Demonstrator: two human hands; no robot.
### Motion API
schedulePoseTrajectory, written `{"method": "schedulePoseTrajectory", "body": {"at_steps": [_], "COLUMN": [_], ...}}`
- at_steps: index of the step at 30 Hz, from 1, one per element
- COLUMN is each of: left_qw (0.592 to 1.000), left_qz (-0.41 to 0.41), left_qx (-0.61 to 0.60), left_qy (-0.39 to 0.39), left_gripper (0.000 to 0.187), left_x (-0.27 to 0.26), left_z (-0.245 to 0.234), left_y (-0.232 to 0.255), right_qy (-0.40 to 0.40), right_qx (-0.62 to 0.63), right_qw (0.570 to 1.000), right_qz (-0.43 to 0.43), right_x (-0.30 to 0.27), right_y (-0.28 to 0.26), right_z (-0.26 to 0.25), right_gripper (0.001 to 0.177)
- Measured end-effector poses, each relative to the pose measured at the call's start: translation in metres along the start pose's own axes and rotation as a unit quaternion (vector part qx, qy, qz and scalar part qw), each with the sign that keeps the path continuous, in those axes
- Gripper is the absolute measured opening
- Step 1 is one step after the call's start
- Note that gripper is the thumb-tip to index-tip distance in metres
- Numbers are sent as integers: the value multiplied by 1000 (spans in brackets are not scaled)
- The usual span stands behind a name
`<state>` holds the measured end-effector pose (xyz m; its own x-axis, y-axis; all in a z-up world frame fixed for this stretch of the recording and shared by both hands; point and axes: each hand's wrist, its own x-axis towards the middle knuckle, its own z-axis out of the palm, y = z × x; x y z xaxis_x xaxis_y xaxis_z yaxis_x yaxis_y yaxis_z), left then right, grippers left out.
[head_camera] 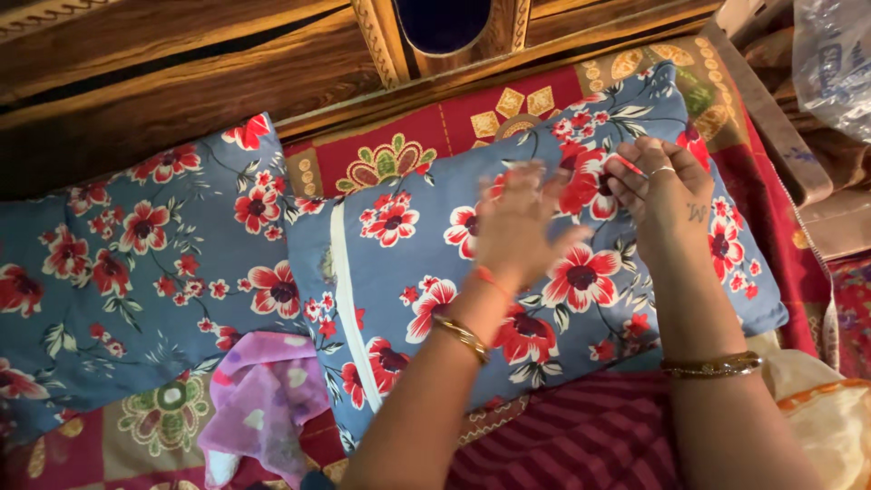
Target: The person repeatedly pats, presses, and adjusts a floral-patterned pillow on a bed to distribute the filling and smooth the surface. The hands work across the pillow's face and edges, occasionally lifting and turning it to reach different areas.
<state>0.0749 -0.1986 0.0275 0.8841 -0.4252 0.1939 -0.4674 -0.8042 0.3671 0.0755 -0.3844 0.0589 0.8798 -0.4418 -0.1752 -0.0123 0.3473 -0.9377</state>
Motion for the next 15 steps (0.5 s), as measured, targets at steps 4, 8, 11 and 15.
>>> {"method": "schedulePoseTrajectory", "body": {"at_steps": [4, 8, 11, 15], "left_qw": [985, 961, 968, 984], "left_qz": [-134, -224, -178, -125], "left_qx": [109, 103, 66, 16], "left_qy": [30, 124, 164, 126], "left_gripper": [81, 74, 64, 45], "left_x": [-1, -13, -7, 10], "left_z": [-12, -16, -14, -7], "left_y": [-81, -138, -152, -151], "right_qy": [-2, -14, -15, -25], "right_qx": [3, 14, 5, -12], "right_qw": [1000, 1000, 1000, 1000], "right_qz": [1, -5, -4, -3], "right_x": [1, 1, -1, -3], "right_y": [0, 0, 0, -1], "right_z": [-1, 2, 4, 8], "right_gripper": [20, 19, 19, 20]}}
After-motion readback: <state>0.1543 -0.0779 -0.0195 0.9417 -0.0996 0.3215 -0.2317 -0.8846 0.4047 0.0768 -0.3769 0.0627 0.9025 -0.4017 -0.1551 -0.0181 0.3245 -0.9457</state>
